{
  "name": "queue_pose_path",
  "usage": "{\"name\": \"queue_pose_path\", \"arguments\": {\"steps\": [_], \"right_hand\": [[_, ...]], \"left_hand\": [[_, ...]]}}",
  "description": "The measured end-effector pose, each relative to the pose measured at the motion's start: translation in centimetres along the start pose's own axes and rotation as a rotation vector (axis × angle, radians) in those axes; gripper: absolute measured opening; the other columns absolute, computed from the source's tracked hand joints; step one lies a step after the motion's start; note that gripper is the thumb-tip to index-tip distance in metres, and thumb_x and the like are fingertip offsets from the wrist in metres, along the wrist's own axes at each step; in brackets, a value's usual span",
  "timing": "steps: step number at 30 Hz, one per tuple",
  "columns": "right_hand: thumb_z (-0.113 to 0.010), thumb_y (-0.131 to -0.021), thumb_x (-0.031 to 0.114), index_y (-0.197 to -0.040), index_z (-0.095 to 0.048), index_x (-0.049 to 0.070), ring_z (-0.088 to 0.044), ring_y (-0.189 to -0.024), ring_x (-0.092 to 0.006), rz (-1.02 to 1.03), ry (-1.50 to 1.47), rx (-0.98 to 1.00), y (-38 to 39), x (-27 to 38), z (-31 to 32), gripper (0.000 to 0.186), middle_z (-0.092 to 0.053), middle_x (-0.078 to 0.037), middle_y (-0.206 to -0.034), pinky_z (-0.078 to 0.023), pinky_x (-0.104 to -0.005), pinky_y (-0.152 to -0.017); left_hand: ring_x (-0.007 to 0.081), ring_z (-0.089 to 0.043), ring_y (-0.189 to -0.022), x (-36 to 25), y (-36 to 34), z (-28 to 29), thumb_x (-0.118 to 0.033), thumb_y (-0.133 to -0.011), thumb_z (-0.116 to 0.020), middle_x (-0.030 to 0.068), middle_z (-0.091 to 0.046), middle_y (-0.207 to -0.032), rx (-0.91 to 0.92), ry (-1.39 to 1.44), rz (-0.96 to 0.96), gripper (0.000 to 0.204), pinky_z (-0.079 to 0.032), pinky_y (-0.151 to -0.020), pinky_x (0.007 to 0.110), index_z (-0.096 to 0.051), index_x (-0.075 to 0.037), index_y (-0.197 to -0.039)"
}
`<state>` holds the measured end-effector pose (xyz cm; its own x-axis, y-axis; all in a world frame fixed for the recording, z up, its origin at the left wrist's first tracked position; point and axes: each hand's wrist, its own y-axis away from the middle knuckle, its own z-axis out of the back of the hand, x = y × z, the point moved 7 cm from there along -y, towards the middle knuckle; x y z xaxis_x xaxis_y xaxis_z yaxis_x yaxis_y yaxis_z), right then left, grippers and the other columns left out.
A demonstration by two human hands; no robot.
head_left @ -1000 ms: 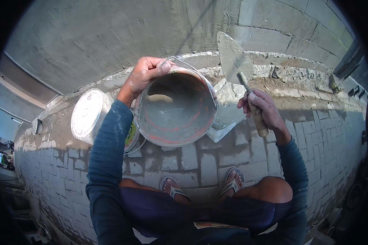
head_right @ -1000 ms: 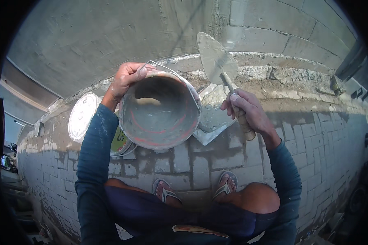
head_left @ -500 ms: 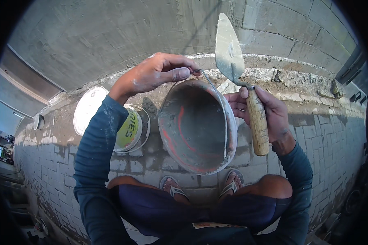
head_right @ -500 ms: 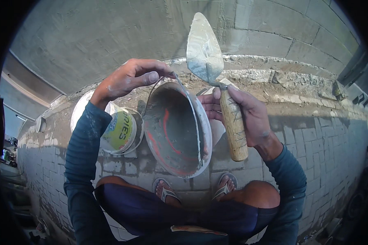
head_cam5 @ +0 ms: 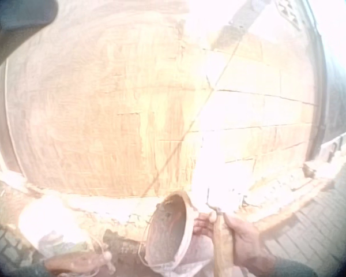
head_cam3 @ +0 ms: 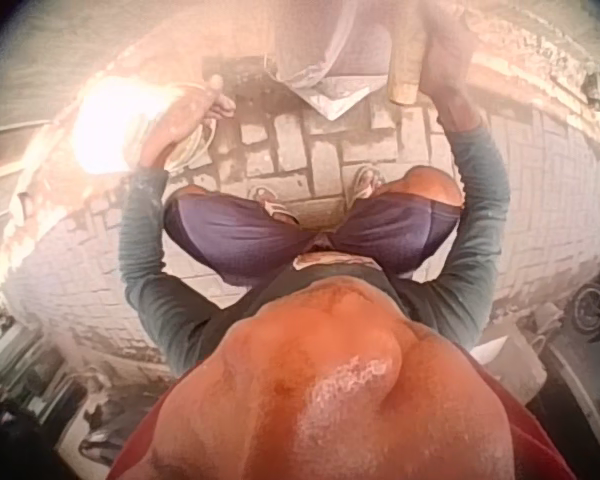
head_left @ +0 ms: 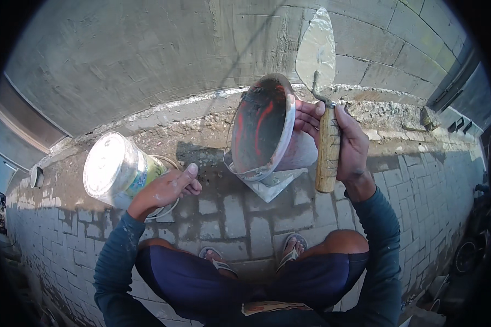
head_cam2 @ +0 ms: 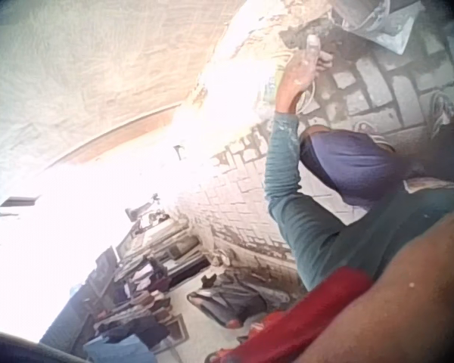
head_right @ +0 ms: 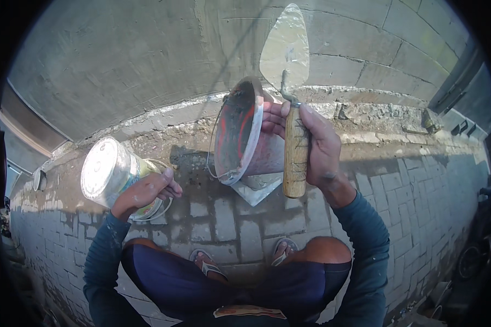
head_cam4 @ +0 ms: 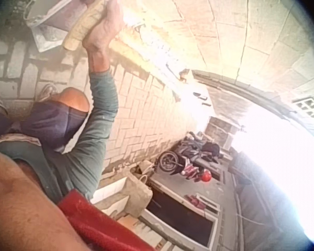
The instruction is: Plastering a masonry wall with mortar using a trowel and a hawk.
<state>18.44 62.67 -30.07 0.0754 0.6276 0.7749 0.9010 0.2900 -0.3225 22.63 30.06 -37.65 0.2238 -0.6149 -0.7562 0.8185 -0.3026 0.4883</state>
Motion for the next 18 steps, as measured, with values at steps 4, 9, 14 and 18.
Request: {"name": "queue_pose_path", "arguments": {"steps": [4,9,14,18], "right_hand": [[-0.035,-0.106,0.030,-0.109,-0.054,-0.004,-0.059,-0.116,-0.0314,0.079,0.025,0.075,-1.7,0.5,-1.2,0.039,-0.056,-0.026,-0.128,-0.044,-0.0448,-0.107],[-0.038,-0.105,0.030,-0.110,-0.053,-0.005,-0.058,-0.118,-0.0329,0.089,0.048,0.145,-1.7,1.7,-3.3,0.038,-0.055,-0.028,-0.128,-0.043,-0.0455,-0.107],[-0.037,-0.105,0.035,-0.109,-0.052,-0.003,-0.065,-0.107,-0.0370,-0.309,0.128,0.186,0.7,1.3,-2.7,0.041,-0.058,-0.030,-0.122,-0.058,-0.0421,-0.085],[-0.045,-0.104,0.040,-0.103,-0.054,-0.001,-0.064,-0.058,-0.0155,-0.522,0.520,0.011,2.8,1.4,3.1,0.043,-0.064,-0.014,-0.093,-0.053,-0.0262,-0.048]], "left_hand": [[0.0286,-0.064,-0.109,-1.8,-1.8,-8.6,-0.071,-0.097,-0.027,0.0216,-0.064,-0.120,0.417,0.727,0.248,0.087,-0.050,-0.096,0.039,-0.055,0.007,-0.124],[0.0319,-0.055,-0.121,-6.1,-5.1,-6.5,-0.046,-0.097,-0.050,0.0240,-0.056,-0.128,-0.228,1.390,-0.061,0.065,-0.043,-0.107,0.043,-0.044,0.008,-0.133],[0.0323,-0.059,-0.113,-6.1,-6.2,2.0,-0.007,-0.087,-0.055,0.0198,-0.058,-0.120,-0.426,1.513,-0.478,0.046,-0.046,-0.104,0.043,-0.047,0.008,-0.129],[0.0268,-0.064,-0.101,-7.6,-3.5,5.3,0.002,-0.081,-0.053,0.0182,-0.063,-0.114,-0.564,1.110,-0.662,0.042,-0.052,-0.093,0.038,-0.051,0.006,-0.122]]}}
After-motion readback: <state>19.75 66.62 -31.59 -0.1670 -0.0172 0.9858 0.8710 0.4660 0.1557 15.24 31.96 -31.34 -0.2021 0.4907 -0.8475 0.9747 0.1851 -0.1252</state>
